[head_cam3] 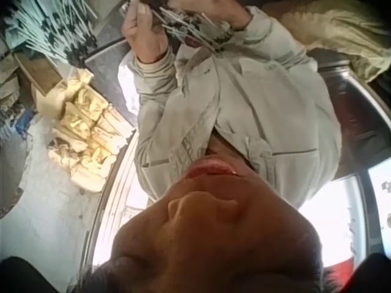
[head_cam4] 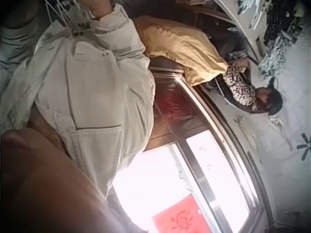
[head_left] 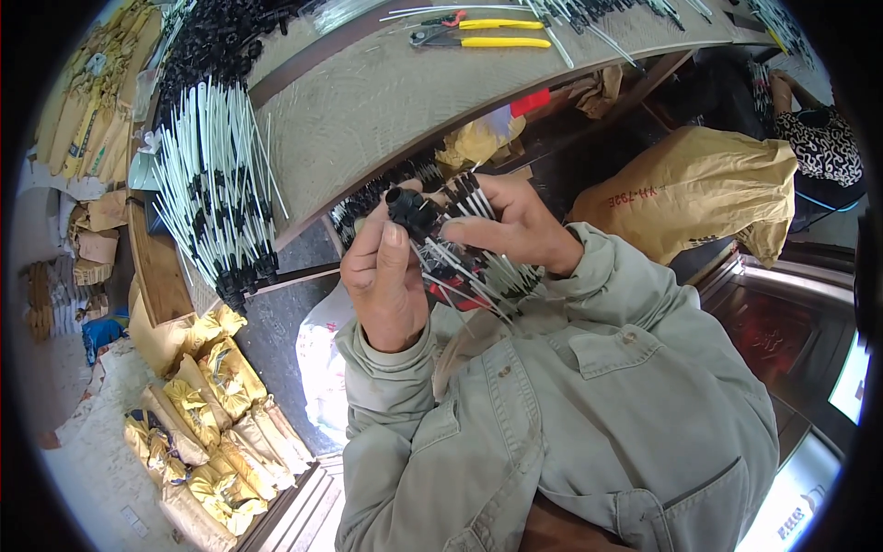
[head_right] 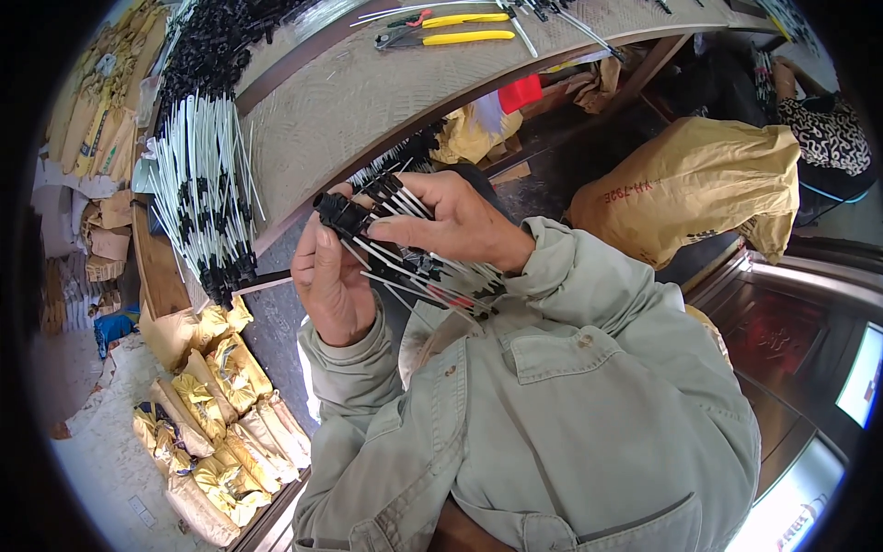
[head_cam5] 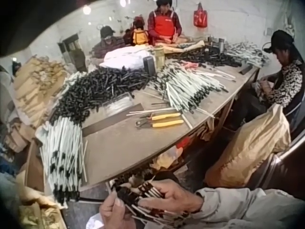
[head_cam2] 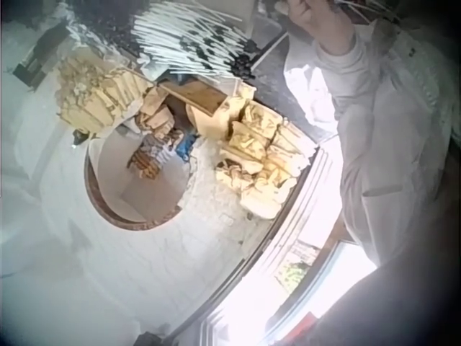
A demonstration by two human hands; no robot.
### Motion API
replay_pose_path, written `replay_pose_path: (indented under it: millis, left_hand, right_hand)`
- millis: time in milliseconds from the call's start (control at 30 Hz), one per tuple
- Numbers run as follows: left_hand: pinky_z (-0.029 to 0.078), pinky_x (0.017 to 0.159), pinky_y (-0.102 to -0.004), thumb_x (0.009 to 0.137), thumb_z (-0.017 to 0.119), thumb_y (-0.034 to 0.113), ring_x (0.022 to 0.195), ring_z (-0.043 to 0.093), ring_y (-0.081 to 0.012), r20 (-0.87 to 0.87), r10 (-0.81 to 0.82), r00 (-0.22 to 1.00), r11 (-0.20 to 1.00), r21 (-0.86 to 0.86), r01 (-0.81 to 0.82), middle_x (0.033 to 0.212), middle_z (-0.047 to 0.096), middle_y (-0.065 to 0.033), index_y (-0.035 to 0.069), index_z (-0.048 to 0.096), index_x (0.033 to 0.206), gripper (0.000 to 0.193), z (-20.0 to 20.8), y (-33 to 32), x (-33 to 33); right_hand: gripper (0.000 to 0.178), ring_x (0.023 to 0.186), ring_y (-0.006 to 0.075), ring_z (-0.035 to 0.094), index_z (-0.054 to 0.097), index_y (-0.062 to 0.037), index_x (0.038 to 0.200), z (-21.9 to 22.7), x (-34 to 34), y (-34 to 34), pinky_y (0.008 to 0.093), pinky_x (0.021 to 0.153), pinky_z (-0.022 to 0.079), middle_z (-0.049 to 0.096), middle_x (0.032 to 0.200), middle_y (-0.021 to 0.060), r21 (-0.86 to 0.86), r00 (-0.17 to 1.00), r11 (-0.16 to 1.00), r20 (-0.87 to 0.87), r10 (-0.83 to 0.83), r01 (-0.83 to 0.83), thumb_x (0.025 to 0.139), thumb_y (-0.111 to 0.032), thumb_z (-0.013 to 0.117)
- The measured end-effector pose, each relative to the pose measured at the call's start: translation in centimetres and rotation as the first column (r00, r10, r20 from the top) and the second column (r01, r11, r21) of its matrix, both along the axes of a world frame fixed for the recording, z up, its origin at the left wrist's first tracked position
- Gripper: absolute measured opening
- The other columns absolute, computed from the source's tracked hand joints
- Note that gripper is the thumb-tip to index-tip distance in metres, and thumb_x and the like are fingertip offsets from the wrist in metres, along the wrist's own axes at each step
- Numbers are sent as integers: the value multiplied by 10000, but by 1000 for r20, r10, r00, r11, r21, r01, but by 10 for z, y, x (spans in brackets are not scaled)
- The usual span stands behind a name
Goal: Assembling electrical wire harnesses by grouping wires and inserting them into connector housings.
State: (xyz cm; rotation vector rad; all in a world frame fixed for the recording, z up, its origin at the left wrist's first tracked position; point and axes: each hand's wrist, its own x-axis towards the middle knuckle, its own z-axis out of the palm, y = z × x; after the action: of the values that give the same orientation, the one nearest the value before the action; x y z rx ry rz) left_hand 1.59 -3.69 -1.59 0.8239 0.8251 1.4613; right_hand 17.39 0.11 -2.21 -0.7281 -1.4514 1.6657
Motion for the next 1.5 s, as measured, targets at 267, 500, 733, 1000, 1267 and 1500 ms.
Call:
replay_pose_path:
  millis: [267,500,733,1000,1267,1500]
  left_hand:
    - [414,860,-270,883,556,199,965,545,-151,4,-147,989,987,64,146,1086,569,-128,-95,489,1168,415,-1,0,-7]
    - [392,887,-291,855,593,173,995,528,-175,-88,-4,996,999,54,9,1065,562,-133,-109,530,1108,384,-1,-5,-1]
    - [440,852,-309,839,618,166,930,573,-194,5,-5,1000,998,70,5,1036,588,-144,-101,550,1079,365,-7,-3,-5]
    - [476,823,-318,819,647,203,909,599,-221,60,-164,985,984,81,159,1013,599,-158,-93,572,1033,373,-7,5,-14]
    - [476,775,-296,802,665,219,842,585,-188,28,-328,944,942,82,325,967,594,-154,-103,581,1004,390,-7,11,-22]
    - [466,783,-288,786,682,211,820,582,-170,-42,-276,960,953,118,279,931,601,-130,-86,590,973,363,0,11,-13]
  right_hand:
    - [319,849,58,455,484,-30,984,-16,-7,3,210,743,373,480,923,-10,-104,948,991,-314,43,-79,744,-161,649]
    - [337,876,89,469,506,-26,956,-9,-2,5,228,780,360,495,910,15,-152,950,986,-311,24,-74,712,-168,691]
    - [200,722,48,508,585,-4,898,-8,5,6,197,645,392,578,809,-5,-246,967,964,-252,31,-95,744,-90,680]
    - [173,701,19,502,613,0,899,2,8,11,191,601,403,592,774,-29,-138,966,973,-207,155,-186,751,-45,691]
    - [328,698,76,508,528,-20,889,-15,0,3,209,623,403,521,790,13,-198,908,943,-380,178,-268,704,-240,685]
    - [277,717,98,479,486,-31,864,-20,-4,-2,220,646,369,495,848,32,-254,815,908,-561,142,-333,662,-165,620]
